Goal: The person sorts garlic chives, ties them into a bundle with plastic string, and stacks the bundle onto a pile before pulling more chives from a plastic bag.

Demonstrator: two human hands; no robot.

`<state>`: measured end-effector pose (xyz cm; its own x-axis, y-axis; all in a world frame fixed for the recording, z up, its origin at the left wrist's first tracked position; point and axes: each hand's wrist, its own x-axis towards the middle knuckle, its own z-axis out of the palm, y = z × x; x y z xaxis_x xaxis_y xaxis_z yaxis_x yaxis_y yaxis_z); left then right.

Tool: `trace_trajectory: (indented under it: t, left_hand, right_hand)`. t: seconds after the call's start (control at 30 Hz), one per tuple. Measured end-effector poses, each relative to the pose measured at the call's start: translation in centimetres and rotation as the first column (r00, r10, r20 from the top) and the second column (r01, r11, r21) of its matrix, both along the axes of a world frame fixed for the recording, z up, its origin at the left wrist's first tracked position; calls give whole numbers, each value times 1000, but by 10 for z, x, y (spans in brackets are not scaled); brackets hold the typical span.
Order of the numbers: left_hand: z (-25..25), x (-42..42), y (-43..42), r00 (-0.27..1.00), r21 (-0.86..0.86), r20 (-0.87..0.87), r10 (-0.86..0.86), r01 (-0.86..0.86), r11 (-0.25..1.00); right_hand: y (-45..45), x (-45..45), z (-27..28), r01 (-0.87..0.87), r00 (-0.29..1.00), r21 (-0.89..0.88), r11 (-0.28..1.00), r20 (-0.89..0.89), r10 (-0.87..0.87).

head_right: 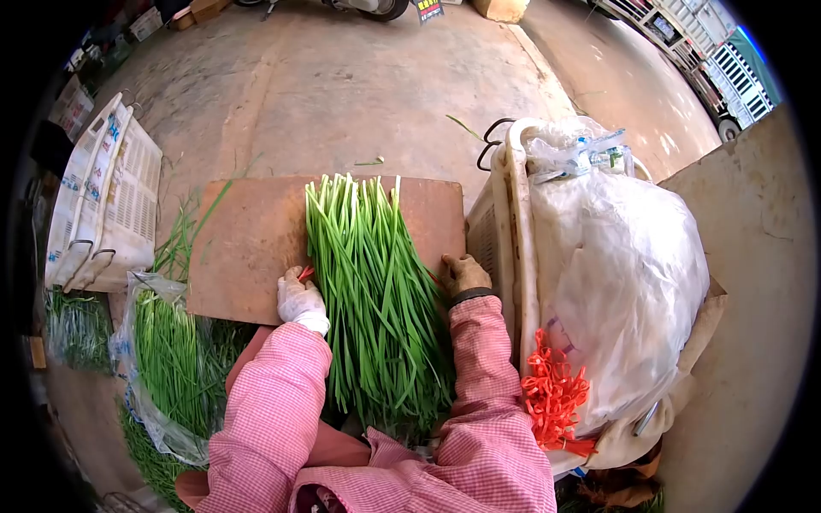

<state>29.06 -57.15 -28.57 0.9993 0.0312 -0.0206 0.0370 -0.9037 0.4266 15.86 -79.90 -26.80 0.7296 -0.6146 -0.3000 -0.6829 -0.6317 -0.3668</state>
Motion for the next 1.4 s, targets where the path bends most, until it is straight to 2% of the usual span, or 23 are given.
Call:
trace_trajectory:
  t: [0.17, 0.23, 0.27, 0.33, 0.37, 0.4, 0.43, 0.47, 0.5, 0.53, 0.6, 0.73, 0.8, 0.87, 0.93, 1.03, 1.07, 1.1, 1.13, 1.2, 1.27, 1.3, 1.4]
  left_hand:
    - [9, 2, 0, 996, 5, -72, 47, -47, 999]
    - [12, 2, -4, 982, 10, 119, 145, -147, 989]
    - [7, 5, -4, 983, 8, 117, 141, -143, 990]
    - [-17, 19, 4, 935, -269, 347, 78, 19, 963]
    - [-41, 33, 6, 961, -499, 257, 102, 42, 866]
    - [-40, 37, 2, 961, -499, 257, 99, 44, 865]
    - [-39, 41, -2, 985, -783, -13, 173, -118, 611]
    - [-38, 44, -6, 947, -908, -291, 139, -319, 272]
    - [-15, 44, -10, 903, -878, -416, 106, -429, 213]
    - [-18, 45, -13, 902, -876, -419, 102, -431, 215]
    - [-21, 47, -16, 945, -948, -318, 83, -317, -18]
    - [-23, 44, -21, 941, -937, -334, 48, -327, -121]
    - [-26, 46, -18, 923, -916, -384, -32, -385, -108]
    - [-33, 49, -14, 895, -892, -431, -115, -442, -93]
    - [-36, 51, -14, 923, -923, -382, -51, -379, 64]
    - [-25, 48, -18, 930, -925, -369, -11, -366, 103]
    - [-23, 46, -21, 935, -927, -352, 36, -354, 121]
    - [-31, 49, -19, 939, -929, -341, 39, -343, 141]
    - [-30, 50, -19, 939, -926, -343, 33, -343, 159]
    - [-16, 46, -22, 920, -909, -380, 98, -391, 146]
    - [-15, 46, -20, 920, -910, -368, 131, -386, 153]
    - [-21, 48, -18, 924, -920, -359, 131, -374, 117]
    - [-25, 48, -16, 924, -923, -358, 134, -372, 101]
  right_hand:
    - [4, 0, 0, -45, 998, -42, 998, -36, 44]
    - [2, 0, -9, -26, 1000, -53, 998, -6, 26]
    - [0, -1, -13, -8, 1000, -64, 998, 25, 9]
    - [1, -2, -13, 20, 998, -75, 997, 58, -15]
    - [2, -2, -13, 43, 995, -82, 996, 94, -35]
    - [0, -3, -15, 46, 995, -83, 996, 93, -38]
    - [-2, -4, -18, 50, 990, -70, 996, 139, -40]
    - [-4, -5, -20, 55, 982, -58, 997, 184, -44]
    - [-4, -6, -20, 60, 982, -58, 996, 181, -49]
    - [-3, -8, -20, 75, 977, -5, 997, 200, -73]
    - [0, -9, -18, 89, 972, 51, 995, 215, -98]
    - [10, -11, -11, 162, 968, 87, 983, 179, -175]
    - [16, -11, -3, 181, 961, 101, 978, 192, -198]
    - [22, -10, 12, 29, 994, -31, 999, 109, -25]
    - [23, -13, 7, -26, 990, -59, 998, 136, 34]
    - [40, -9, -1, -90, 942, 226, 970, 335, 10]
    - [55, -9, 0, -60, 914, 162, 985, 405, -11]
    - [73, -9, 3, 1, 917, 170, 985, 393, -69]
    - [87, -8, 7, -37, 935, 77, 996, 354, 7]
    - [111, -3, 23, 10, 994, 84, 996, 111, -19]
    - [117, -20, -21, 126, 843, -105, 986, 535, -51]
    - [110, -17, -42, 200, 521, 473, 858, 690, -502]
    - [92, -22, -40, 232, 425, 553, 800, 682, -595]
